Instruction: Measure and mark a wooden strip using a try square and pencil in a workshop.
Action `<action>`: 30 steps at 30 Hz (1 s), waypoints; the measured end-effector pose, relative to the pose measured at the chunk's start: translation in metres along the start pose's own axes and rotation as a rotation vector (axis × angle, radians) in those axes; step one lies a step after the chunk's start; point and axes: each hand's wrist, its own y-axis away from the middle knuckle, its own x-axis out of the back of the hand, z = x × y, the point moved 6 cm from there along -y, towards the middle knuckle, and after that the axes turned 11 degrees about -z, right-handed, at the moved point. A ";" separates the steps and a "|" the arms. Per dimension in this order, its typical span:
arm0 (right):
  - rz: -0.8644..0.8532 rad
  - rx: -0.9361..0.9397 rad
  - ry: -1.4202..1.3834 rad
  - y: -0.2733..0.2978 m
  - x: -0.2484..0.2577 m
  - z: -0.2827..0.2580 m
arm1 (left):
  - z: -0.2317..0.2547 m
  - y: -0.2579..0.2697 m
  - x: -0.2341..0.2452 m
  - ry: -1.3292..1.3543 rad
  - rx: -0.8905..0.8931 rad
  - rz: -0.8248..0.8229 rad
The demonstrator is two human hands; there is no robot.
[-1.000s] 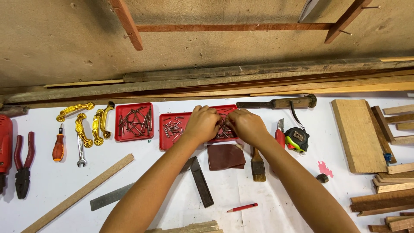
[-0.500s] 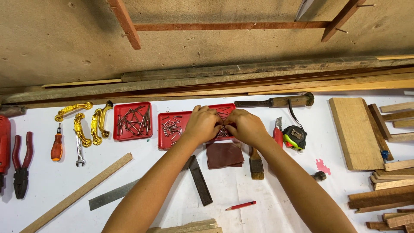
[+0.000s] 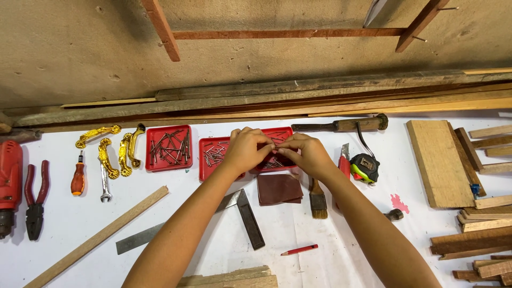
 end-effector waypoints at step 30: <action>0.027 -0.158 -0.235 0.071 -0.010 -0.068 | 0.072 0.077 0.028 -0.011 -0.125 0.243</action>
